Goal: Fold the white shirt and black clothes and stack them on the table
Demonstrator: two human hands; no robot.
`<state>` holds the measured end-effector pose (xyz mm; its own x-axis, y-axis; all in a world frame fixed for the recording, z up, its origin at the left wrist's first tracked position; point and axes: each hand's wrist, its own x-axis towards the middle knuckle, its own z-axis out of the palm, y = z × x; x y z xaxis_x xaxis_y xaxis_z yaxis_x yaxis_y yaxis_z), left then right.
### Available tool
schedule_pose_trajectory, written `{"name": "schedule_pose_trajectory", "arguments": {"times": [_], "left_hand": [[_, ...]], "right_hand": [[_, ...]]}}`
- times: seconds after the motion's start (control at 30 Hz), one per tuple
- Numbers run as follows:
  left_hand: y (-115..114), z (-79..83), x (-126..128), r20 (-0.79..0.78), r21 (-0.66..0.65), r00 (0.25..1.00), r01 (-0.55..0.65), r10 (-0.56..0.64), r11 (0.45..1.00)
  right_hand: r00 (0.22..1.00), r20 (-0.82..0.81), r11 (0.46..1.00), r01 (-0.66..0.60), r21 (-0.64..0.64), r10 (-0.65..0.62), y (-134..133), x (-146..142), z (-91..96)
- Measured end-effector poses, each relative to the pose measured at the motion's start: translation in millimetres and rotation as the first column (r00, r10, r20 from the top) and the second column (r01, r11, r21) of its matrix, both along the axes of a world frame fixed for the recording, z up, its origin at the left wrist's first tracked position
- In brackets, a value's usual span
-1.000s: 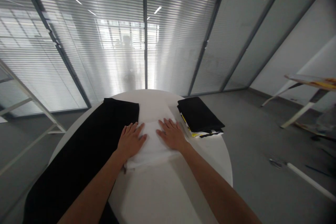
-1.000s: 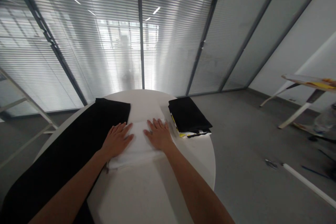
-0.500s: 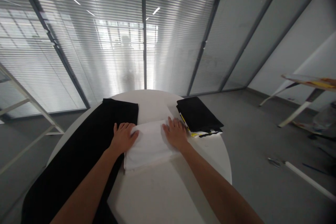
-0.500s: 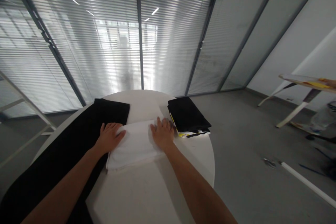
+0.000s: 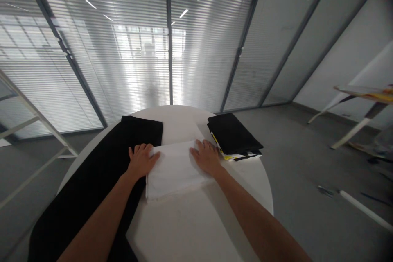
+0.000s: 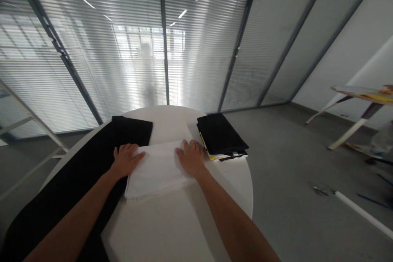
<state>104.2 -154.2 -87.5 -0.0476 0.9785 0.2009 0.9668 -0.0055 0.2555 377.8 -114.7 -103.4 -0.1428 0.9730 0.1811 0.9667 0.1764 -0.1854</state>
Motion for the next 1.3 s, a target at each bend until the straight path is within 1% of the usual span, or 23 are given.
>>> {"name": "schedule_pose_trajectory", "arguments": {"times": [0.13,0.23,0.33,0.43,0.53,0.6,0.63,0.7,0.77,0.8,0.87,0.93,0.97,1.0,1.1,1.13,1.17,1.2,1.23,1.3], "left_hand": [[-2,4.3,-1,0.125,0.1,0.988,0.076,-0.088,0.992],[-8,10.9,1,0.316,0.145,0.938,0.097,-0.139,0.985],[-15,17.9,6,0.544,0.157,0.831,0.033,-0.114,0.987],[-21,25.3,10,0.706,0.146,0.703,-0.019,-0.091,0.989],[-25,32.4,13,0.819,0.117,0.565,0.001,-0.097,0.993],[-28,36.1,15,0.863,0.123,0.492,0.022,-0.118,0.992],[-29,37.6,16,0.875,0.133,0.466,0.031,-0.132,0.991],[-32,39.8,19,0.884,0.157,0.438,0.045,-0.161,0.987],[-34,41.4,20,0.878,0.182,0.44,0.057,-0.188,0.982],[-36,42.1,20,0.872,0.192,0.447,0.062,-0.199,0.979],[-37,43.1,19,0.863,0.21,0.455,0.068,-0.218,0.975],[-37,43.3,14,0.866,0.232,0.441,0.061,-0.235,0.971],[-36,43.0,11,0.871,0.248,0.427,0.046,-0.243,0.968],[-35,42.2,7,0.876,0.264,0.414,0.023,-0.249,0.964],[-27,37.7,-5,0.896,0.277,0.377,-0.068,-0.233,0.958],[-24,35.4,-9,0.908,0.266,0.36,-0.097,-0.216,0.959],[-21,32.9,-13,0.921,0.248,0.339,-0.122,-0.195,0.961],[-18,30.1,-16,0.933,0.226,0.315,-0.143,-0.172,0.964],[-15,27.1,-18,0.945,0.202,0.29,-0.159,-0.15,0.966],[-11,20.8,-23,0.961,0.162,0.25,-0.178,-0.114,0.971]], "right_hand": [[0.998,-0.06,1.0,-0.003,-0.028,0.002,0,1,4.8],[0.993,-0.12,0.999,0.001,-0.053,-0.007,-1,2,9.7],[0.984,-0.176,0.999,-0.004,-0.05,-0.005,0,3,13.0],[0.97,-0.241,0.999,-0.038,-0.009,0.035,2,6,14.6],[0.936,-0.345,0.998,-0.059,0.033,0.067,8,13,14.5],[0.895,-0.437,0.996,-0.083,0.032,0.089,14,20,13.2],[0.862,-0.495,0.994,-0.112,0.016,0.105,17,24,12.2],[0.779,-0.616,0.983,-0.178,-0.041,0.115,23,31,9.8],[0.707,-0.703,0.971,-0.212,-0.108,0.076,27,36,7.6],[0.683,-0.729,0.966,-0.22,-0.133,0.055,28,38,6.9],[0.637,-0.77,0.961,-0.232,-0.149,0.035,28,37,6.7],[0.557,-0.831,0.955,-0.256,-0.151,0.018,26,35,8.5],[0.488,-0.873,0.95,-0.269,-0.156,-0.005,25,34,10.2],[0.399,-0.916,0.942,-0.293,-0.164,-0.035,24,33,12.3],[0.082,-0.986,0.887,-0.431,-0.169,-0.148,19,30,20.1],[0.005,-0.981,0.863,-0.475,-0.171,-0.192,17,29,22.7],[-0.039,-0.971,0.838,-0.515,-0.181,-0.234,15,28,24.8],[-0.054,-0.96,0.811,-0.549,-0.202,-0.276,12,28,26.4],[-0.049,-0.948,0.783,-0.577,-0.231,-0.316,10,27,27.4],[-0.001,-0.93,0.724,-0.628,-0.286,-0.368,5,26,27.5]]}}
